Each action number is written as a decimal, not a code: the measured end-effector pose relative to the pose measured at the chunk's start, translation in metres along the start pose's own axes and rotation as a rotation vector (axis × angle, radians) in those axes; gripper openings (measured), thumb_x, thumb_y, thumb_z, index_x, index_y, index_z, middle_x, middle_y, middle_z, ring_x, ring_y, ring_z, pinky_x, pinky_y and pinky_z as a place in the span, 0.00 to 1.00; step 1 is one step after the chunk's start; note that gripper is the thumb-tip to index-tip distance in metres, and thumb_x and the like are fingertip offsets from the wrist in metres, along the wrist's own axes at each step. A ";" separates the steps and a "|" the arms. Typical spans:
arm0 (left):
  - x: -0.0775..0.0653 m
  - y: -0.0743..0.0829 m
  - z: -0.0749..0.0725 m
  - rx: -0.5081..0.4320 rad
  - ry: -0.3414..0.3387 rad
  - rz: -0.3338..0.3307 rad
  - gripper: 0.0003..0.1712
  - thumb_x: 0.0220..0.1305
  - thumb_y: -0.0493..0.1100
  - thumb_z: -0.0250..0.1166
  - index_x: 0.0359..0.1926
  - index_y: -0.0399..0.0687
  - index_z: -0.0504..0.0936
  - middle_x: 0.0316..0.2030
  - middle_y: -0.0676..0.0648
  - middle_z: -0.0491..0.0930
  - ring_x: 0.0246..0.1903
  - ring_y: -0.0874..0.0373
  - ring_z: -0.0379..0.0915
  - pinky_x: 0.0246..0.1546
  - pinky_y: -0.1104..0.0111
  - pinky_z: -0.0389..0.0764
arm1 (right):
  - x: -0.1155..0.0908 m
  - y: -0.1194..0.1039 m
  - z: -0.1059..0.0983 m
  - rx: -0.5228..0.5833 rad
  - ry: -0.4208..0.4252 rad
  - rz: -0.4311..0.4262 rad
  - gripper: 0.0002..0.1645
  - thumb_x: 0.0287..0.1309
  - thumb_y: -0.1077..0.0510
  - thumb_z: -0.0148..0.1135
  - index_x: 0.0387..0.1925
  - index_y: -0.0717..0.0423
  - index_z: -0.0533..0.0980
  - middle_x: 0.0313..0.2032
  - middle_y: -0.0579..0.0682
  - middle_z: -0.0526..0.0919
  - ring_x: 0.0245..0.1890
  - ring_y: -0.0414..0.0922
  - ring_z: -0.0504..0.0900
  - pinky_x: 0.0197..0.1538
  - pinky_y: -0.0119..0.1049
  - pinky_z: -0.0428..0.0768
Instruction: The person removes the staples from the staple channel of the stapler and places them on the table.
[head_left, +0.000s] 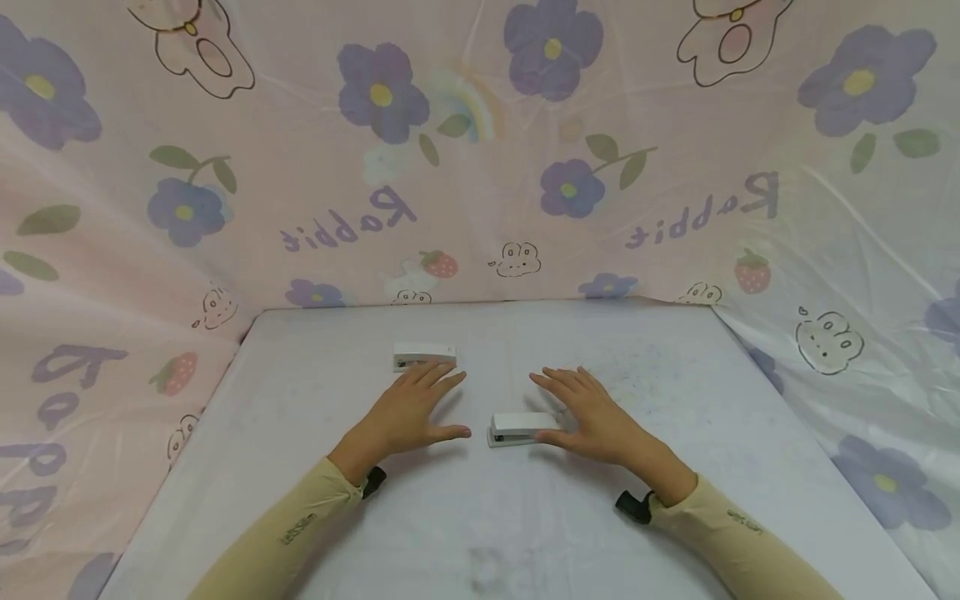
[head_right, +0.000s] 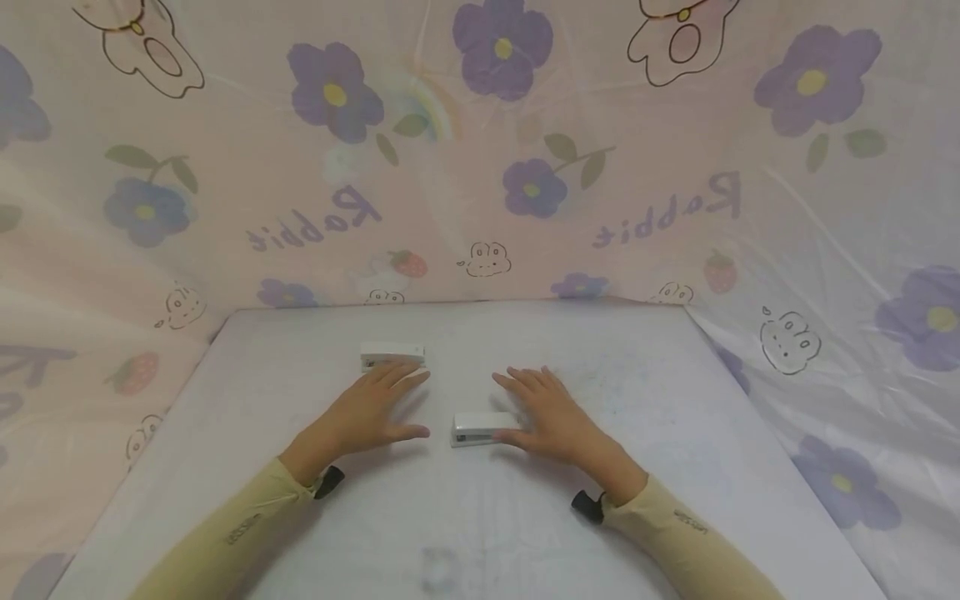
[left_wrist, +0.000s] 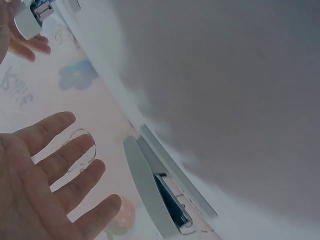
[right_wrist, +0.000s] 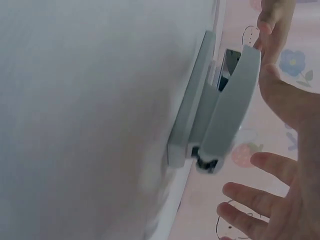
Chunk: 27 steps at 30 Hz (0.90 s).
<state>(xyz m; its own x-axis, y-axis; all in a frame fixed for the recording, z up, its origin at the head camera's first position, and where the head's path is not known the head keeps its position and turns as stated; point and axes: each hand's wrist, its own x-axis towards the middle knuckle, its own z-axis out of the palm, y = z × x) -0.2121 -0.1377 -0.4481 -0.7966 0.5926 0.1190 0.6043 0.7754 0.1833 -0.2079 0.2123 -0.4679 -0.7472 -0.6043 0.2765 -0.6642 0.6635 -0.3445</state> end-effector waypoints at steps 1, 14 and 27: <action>0.001 0.001 0.001 -0.003 -0.002 0.006 0.55 0.65 0.76 0.68 0.81 0.51 0.67 0.80 0.42 0.65 0.79 0.38 0.57 0.79 0.42 0.58 | 0.001 -0.001 0.001 0.009 0.001 -0.002 0.55 0.61 0.35 0.77 0.81 0.50 0.65 0.76 0.58 0.71 0.77 0.62 0.66 0.80 0.66 0.54; 0.015 0.016 0.012 -0.044 -0.067 0.036 0.50 0.64 0.72 0.72 0.77 0.51 0.73 0.77 0.43 0.68 0.78 0.40 0.60 0.76 0.44 0.66 | 0.007 -0.012 0.014 0.086 -0.008 -0.012 0.46 0.61 0.39 0.79 0.75 0.50 0.72 0.69 0.48 0.78 0.70 0.54 0.74 0.71 0.62 0.72; 0.027 0.031 0.025 -0.103 -0.102 0.007 0.38 0.60 0.65 0.79 0.64 0.51 0.82 0.67 0.45 0.77 0.68 0.45 0.71 0.63 0.48 0.80 | 0.019 -0.021 0.024 0.167 0.002 -0.077 0.26 0.62 0.51 0.80 0.57 0.52 0.81 0.53 0.45 0.82 0.52 0.45 0.79 0.58 0.50 0.76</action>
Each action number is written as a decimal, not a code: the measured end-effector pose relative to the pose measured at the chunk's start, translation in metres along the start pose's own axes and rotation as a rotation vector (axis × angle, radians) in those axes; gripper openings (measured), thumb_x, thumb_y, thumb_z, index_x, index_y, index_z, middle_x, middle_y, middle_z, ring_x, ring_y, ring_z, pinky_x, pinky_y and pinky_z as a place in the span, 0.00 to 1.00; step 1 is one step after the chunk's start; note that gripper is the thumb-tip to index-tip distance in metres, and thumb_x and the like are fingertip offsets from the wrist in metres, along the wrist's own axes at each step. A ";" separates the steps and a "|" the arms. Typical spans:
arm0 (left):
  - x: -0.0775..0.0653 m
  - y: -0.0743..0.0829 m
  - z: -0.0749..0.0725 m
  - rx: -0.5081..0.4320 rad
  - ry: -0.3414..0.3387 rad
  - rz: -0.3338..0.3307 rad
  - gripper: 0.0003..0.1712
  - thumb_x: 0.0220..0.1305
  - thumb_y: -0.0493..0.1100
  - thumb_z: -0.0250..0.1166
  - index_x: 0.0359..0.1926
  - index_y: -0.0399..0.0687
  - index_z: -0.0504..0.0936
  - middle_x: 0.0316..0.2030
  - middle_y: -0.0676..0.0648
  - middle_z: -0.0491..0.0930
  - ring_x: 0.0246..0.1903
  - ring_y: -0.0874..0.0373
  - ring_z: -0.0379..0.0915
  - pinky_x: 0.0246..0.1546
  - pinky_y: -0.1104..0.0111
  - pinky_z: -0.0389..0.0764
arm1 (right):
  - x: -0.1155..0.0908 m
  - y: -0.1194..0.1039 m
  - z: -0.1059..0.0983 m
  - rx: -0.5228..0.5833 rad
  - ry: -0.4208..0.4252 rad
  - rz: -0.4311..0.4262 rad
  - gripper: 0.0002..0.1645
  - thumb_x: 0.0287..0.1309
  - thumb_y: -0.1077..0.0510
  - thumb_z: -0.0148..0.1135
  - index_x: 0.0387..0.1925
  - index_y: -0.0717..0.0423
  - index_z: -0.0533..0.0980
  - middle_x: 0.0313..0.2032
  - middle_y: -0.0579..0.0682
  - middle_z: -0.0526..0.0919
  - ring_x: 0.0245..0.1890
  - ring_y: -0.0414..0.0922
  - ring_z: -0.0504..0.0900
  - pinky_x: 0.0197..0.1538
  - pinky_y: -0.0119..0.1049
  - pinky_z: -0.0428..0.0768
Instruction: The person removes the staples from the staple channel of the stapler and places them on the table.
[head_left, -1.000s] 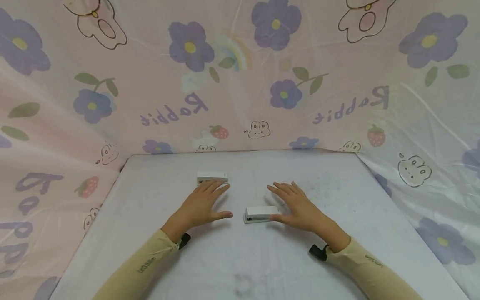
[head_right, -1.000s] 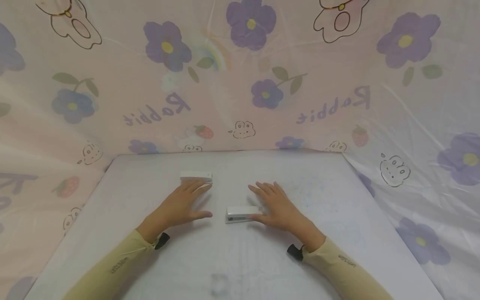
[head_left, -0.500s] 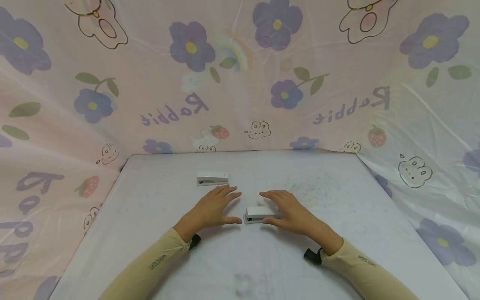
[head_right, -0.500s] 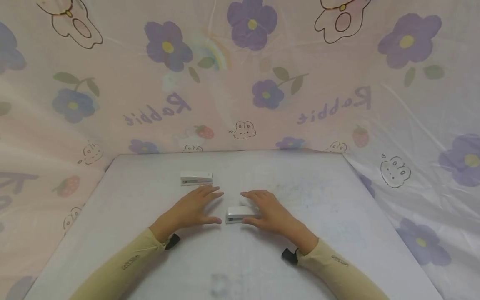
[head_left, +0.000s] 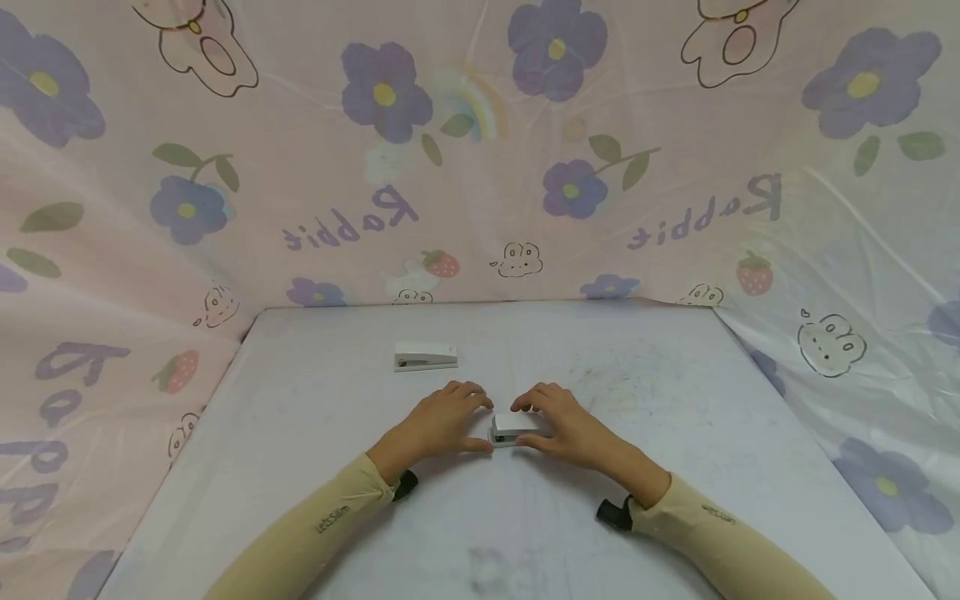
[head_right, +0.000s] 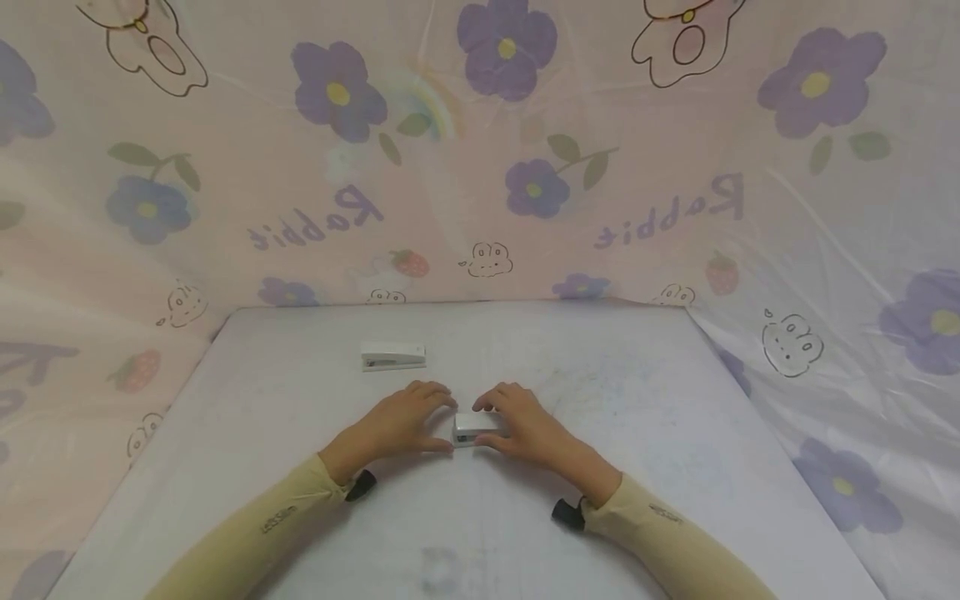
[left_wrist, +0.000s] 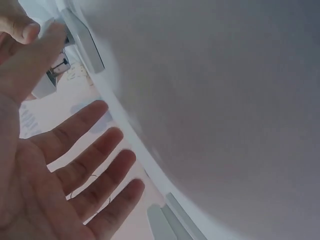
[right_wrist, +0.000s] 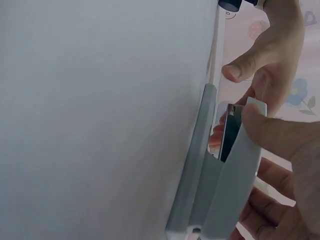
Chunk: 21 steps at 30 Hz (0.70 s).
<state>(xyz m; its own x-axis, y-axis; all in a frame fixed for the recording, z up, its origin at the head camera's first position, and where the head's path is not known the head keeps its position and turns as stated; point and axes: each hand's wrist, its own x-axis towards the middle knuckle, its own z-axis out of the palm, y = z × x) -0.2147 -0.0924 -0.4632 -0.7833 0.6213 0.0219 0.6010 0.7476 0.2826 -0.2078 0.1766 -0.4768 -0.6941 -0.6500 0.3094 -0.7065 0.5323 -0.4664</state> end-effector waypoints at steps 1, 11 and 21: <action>0.000 0.001 0.000 0.008 0.001 0.001 0.37 0.60 0.65 0.79 0.62 0.52 0.83 0.65 0.46 0.78 0.65 0.45 0.73 0.61 0.50 0.81 | 0.001 0.000 0.000 0.009 -0.003 -0.001 0.25 0.62 0.51 0.80 0.57 0.52 0.80 0.52 0.45 0.82 0.52 0.45 0.79 0.58 0.50 0.76; 0.004 0.009 0.003 0.054 -0.017 0.005 0.27 0.60 0.63 0.80 0.52 0.54 0.85 0.55 0.49 0.81 0.54 0.49 0.76 0.50 0.55 0.84 | 0.004 -0.001 0.003 0.087 -0.047 0.012 0.21 0.65 0.55 0.77 0.56 0.54 0.80 0.50 0.46 0.81 0.52 0.45 0.78 0.57 0.46 0.80; 0.009 0.007 0.007 0.060 -0.043 -0.013 0.24 0.61 0.62 0.80 0.48 0.54 0.84 0.55 0.51 0.79 0.54 0.52 0.75 0.47 0.59 0.84 | 0.006 0.004 0.005 0.142 -0.105 0.104 0.19 0.67 0.51 0.76 0.56 0.51 0.84 0.50 0.42 0.81 0.55 0.45 0.77 0.61 0.48 0.79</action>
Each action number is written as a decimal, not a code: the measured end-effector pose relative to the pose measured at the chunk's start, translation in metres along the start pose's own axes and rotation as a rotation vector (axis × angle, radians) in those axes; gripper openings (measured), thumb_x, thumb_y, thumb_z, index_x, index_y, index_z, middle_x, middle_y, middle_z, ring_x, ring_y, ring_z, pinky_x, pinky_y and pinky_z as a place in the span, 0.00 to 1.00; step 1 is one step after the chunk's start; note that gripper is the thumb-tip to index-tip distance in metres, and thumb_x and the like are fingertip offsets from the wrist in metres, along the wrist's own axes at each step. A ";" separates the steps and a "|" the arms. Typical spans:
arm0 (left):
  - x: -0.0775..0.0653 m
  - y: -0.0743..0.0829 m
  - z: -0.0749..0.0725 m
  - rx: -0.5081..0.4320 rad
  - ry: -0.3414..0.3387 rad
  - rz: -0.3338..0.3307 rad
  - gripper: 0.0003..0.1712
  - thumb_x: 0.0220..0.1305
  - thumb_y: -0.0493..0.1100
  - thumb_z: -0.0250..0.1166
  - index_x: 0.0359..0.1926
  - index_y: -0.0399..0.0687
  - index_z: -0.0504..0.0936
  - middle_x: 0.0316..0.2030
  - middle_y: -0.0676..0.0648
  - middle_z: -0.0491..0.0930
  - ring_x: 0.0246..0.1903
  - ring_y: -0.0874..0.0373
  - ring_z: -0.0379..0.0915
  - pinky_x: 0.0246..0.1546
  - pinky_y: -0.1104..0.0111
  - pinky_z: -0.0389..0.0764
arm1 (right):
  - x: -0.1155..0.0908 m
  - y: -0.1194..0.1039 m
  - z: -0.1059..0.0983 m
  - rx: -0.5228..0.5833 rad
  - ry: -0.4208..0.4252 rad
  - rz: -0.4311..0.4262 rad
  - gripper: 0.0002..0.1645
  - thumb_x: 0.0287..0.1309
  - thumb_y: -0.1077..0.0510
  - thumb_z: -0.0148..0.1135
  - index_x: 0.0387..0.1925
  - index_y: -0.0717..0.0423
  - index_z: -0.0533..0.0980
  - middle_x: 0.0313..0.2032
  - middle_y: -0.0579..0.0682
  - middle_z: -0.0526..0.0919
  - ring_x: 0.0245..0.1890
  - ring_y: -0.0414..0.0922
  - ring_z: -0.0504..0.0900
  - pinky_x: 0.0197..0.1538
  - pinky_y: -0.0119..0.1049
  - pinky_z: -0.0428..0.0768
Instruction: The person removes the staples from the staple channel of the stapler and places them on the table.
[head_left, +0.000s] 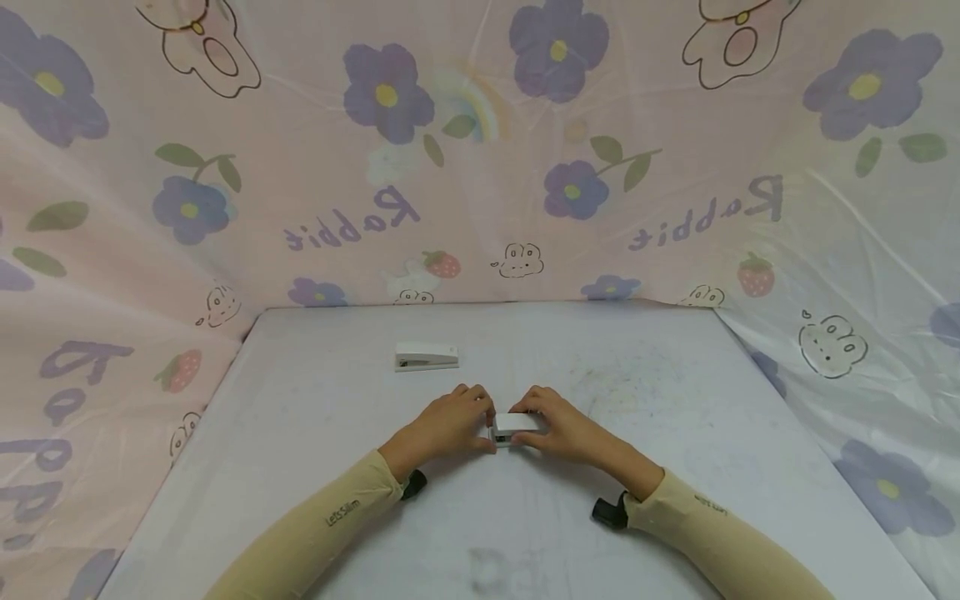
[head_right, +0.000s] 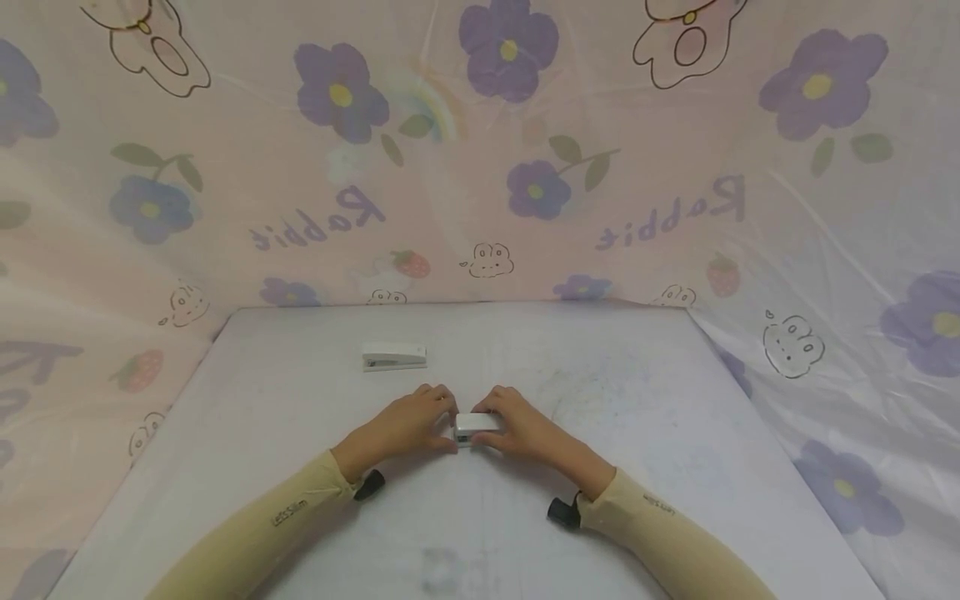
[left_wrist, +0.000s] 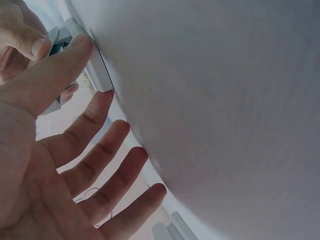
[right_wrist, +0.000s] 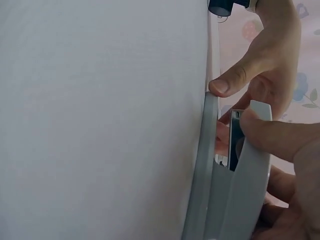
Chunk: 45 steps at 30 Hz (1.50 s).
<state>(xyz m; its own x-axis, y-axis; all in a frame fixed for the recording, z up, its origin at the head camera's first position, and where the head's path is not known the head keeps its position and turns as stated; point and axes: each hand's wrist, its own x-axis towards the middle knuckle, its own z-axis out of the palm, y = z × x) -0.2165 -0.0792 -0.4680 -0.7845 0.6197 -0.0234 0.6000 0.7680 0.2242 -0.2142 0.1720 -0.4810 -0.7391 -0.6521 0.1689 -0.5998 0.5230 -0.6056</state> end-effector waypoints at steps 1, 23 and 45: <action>0.000 0.000 -0.001 -0.011 -0.005 -0.007 0.23 0.61 0.61 0.80 0.47 0.54 0.84 0.55 0.50 0.79 0.54 0.51 0.75 0.46 0.58 0.85 | 0.000 0.001 0.000 0.006 -0.003 0.001 0.20 0.67 0.51 0.76 0.56 0.52 0.84 0.50 0.43 0.81 0.56 0.45 0.78 0.61 0.48 0.79; 0.003 0.011 -0.005 -0.064 -0.029 -0.062 0.19 0.60 0.55 0.82 0.41 0.53 0.83 0.58 0.49 0.77 0.57 0.49 0.73 0.40 0.55 0.86 | -0.003 0.006 -0.005 0.156 0.015 0.020 0.20 0.66 0.52 0.76 0.57 0.49 0.82 0.53 0.44 0.83 0.52 0.43 0.80 0.58 0.45 0.78; 0.004 0.014 -0.008 -0.056 -0.046 -0.050 0.18 0.61 0.52 0.82 0.39 0.52 0.81 0.59 0.47 0.76 0.58 0.47 0.72 0.38 0.57 0.85 | -0.024 0.018 -0.050 0.134 0.102 -0.035 0.23 0.64 0.59 0.78 0.56 0.42 0.79 0.48 0.37 0.82 0.46 0.41 0.80 0.52 0.56 0.81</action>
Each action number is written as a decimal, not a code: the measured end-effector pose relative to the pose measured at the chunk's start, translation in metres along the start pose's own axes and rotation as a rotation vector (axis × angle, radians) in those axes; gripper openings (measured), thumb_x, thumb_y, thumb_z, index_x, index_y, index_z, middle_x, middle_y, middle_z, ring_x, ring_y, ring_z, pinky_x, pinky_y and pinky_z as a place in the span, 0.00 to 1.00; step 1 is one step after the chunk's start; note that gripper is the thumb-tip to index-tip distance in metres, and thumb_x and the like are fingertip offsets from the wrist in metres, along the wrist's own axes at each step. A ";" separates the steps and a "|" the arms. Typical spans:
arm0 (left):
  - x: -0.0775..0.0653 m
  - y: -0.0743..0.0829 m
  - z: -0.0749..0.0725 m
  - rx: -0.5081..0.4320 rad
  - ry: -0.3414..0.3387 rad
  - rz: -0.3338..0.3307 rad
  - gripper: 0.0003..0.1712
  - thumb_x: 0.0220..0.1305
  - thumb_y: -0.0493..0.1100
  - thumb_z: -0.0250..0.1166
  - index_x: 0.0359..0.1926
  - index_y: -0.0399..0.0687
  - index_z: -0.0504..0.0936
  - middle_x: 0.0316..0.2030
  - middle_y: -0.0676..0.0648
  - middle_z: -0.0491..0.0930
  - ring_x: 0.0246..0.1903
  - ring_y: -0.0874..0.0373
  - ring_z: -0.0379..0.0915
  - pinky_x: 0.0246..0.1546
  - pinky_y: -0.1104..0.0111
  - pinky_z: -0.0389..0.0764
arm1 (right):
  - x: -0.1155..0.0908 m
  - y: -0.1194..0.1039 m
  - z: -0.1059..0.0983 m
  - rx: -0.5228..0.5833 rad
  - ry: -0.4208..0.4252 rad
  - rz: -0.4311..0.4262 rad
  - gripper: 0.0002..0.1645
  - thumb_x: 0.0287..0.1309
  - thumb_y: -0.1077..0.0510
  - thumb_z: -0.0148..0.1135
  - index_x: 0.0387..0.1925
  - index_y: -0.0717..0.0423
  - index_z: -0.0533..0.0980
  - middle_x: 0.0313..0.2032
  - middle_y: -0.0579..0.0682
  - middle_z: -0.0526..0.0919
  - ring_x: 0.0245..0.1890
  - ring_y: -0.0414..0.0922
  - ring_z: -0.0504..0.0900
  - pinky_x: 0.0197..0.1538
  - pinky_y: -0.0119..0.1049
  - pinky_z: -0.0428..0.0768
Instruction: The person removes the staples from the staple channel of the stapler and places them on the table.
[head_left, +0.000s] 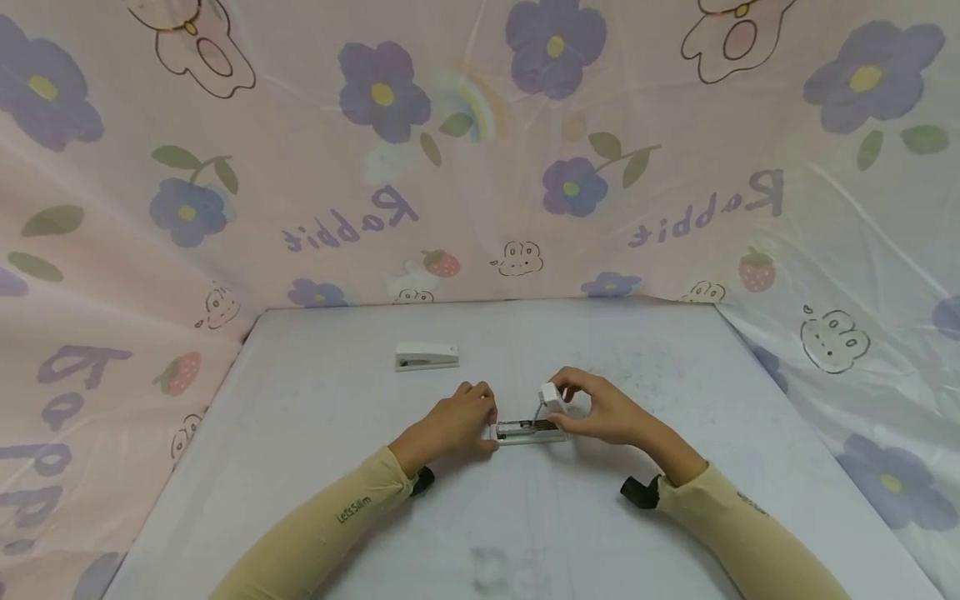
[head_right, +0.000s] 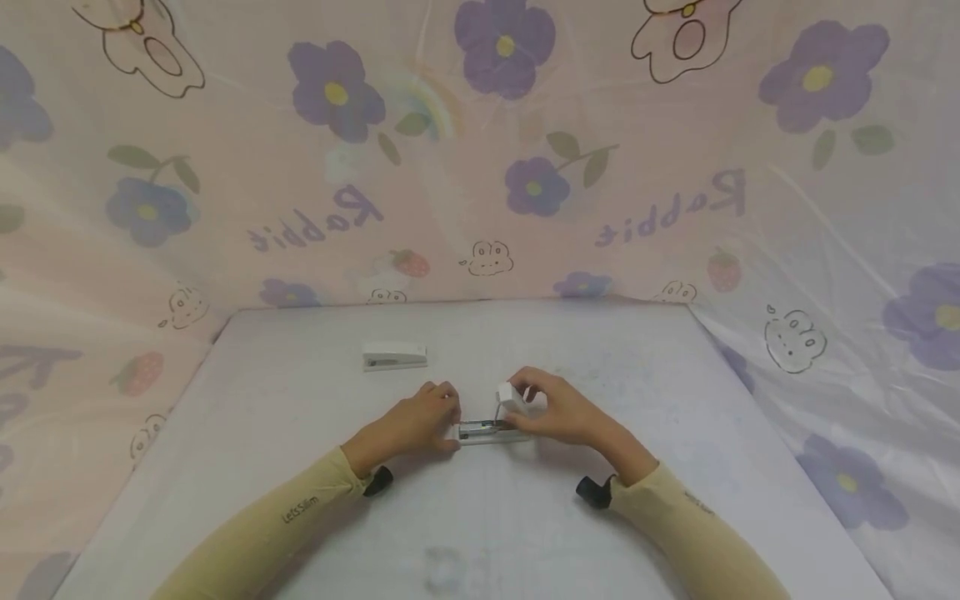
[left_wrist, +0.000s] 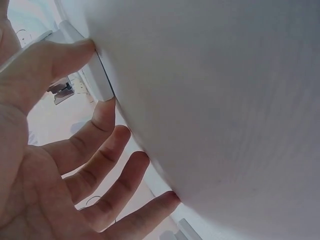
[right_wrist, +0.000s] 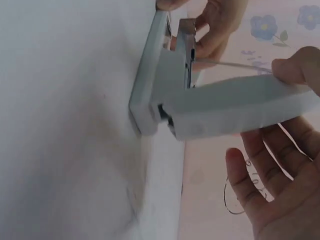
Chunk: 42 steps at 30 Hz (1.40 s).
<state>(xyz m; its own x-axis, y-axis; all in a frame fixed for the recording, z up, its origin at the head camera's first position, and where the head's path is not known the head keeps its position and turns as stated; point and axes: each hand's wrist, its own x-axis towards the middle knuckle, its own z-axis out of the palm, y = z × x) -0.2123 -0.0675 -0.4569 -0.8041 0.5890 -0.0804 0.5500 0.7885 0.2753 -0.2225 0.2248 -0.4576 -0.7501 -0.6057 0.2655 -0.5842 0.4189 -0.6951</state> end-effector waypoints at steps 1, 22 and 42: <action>0.000 0.000 0.000 0.002 -0.002 0.001 0.18 0.61 0.53 0.82 0.38 0.53 0.81 0.59 0.48 0.76 0.58 0.48 0.72 0.39 0.57 0.85 | -0.002 0.000 -0.003 0.000 0.002 0.004 0.22 0.63 0.59 0.78 0.56 0.42 0.80 0.47 0.37 0.82 0.46 0.41 0.80 0.52 0.57 0.81; 0.004 -0.002 0.002 -0.008 -0.014 0.009 0.19 0.62 0.53 0.81 0.38 0.53 0.80 0.59 0.47 0.75 0.58 0.48 0.71 0.39 0.57 0.85 | -0.030 0.010 -0.045 -0.045 -0.018 0.058 0.18 0.64 0.58 0.79 0.53 0.43 0.83 0.51 0.37 0.86 0.54 0.38 0.82 0.66 0.55 0.81; 0.005 -0.004 0.004 -0.006 -0.002 0.010 0.19 0.61 0.53 0.82 0.37 0.52 0.80 0.59 0.46 0.75 0.58 0.46 0.71 0.37 0.56 0.85 | -0.048 0.023 -0.056 -0.125 -0.156 0.222 0.13 0.67 0.57 0.74 0.49 0.42 0.79 0.45 0.38 0.86 0.48 0.39 0.82 0.52 0.42 0.80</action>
<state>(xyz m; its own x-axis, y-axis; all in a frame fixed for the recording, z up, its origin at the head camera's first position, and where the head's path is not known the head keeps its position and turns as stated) -0.2173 -0.0671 -0.4624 -0.7980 0.5974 -0.0800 0.5566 0.7813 0.2823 -0.2174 0.3013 -0.4493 -0.8129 -0.5824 0.0039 -0.4521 0.6267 -0.6347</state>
